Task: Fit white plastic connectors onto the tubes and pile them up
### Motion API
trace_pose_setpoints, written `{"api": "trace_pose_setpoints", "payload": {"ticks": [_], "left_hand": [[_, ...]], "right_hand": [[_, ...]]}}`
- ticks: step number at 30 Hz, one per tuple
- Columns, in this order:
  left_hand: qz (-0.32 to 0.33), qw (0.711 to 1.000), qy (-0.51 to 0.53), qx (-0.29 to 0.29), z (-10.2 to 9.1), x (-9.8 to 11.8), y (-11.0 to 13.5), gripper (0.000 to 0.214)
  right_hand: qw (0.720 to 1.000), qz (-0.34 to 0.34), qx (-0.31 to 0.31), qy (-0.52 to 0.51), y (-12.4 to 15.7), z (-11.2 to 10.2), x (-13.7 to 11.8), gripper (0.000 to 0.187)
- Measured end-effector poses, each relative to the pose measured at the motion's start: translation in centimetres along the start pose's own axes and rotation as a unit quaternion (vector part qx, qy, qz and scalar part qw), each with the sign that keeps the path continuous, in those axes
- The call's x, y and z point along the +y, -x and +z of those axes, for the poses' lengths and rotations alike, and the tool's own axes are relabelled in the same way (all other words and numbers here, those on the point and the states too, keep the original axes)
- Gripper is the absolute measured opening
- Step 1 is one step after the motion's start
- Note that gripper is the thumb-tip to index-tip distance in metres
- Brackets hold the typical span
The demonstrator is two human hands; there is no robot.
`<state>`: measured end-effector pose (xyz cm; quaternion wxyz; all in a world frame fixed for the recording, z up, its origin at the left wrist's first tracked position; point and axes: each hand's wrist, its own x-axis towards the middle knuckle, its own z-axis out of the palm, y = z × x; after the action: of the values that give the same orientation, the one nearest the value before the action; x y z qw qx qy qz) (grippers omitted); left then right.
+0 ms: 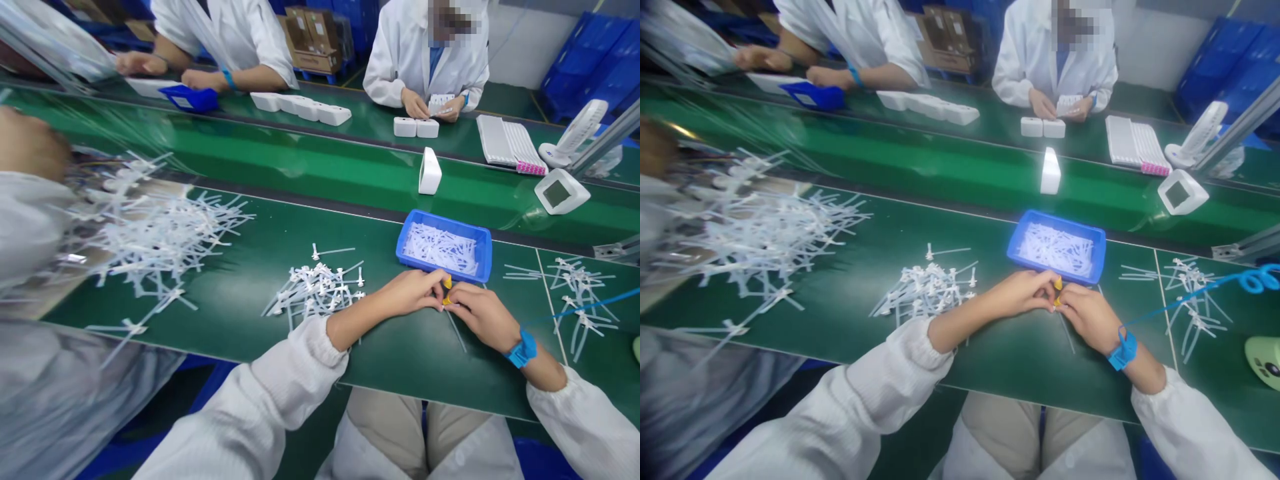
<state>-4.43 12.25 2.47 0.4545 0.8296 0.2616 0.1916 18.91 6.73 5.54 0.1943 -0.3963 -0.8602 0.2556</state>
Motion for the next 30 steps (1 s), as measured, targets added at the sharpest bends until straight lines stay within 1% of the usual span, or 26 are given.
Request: {"api": "trace_pose_setpoints", "payload": {"ticks": [4, 9, 11, 13, 18, 22, 27, 30], "left_hand": [[-0.008, 1.000, 0.006, -0.006, 0.0, 0.0, 0.0, 0.038], [-0.003, 1.000, 0.003, -0.007, -0.2, 0.2, 0.1, 0.037], [0.000, 1.000, 0.007, -0.007, -0.2, 0.2, 0.1, 0.038], [0.000, 1.000, 0.012, -0.010, -0.2, 0.2, 0.1, 0.037], [0.006, 1.000, 0.014, -0.013, -0.2, 0.0, 0.1, 0.036], [0.000, 1.000, -0.003, -0.011, -0.1, -0.2, 0.0, 0.040], [-0.010, 1.000, -0.021, -0.012, 0.0, -0.3, 0.0, 0.038], [-0.013, 0.999, -0.034, -0.014, 0.1, -0.5, -0.1, 0.042]], "right_hand": [[1.000, 0.009, -0.005, -0.002, 0.1, -0.2, 0.2, 0.021], [0.997, 0.038, 0.010, -0.066, 0.7, 0.0, 0.4, 0.009], [0.995, 0.047, 0.016, -0.085, 0.8, 0.1, 0.4, 0.007], [0.996, 0.048, 0.014, -0.080, 0.9, 0.1, 0.3, 0.007], [0.999, 0.033, 0.020, -0.035, 0.9, 0.5, 0.2, 0.020], [0.999, 0.020, 0.020, -0.029, 0.9, 0.9, 0.3, 0.028], [0.999, 0.018, 0.023, -0.020, 0.7, 1.2, 0.5, 0.035], [1.000, 0.014, 0.013, -0.017, 0.5, 1.2, 0.5, 0.039]]}}
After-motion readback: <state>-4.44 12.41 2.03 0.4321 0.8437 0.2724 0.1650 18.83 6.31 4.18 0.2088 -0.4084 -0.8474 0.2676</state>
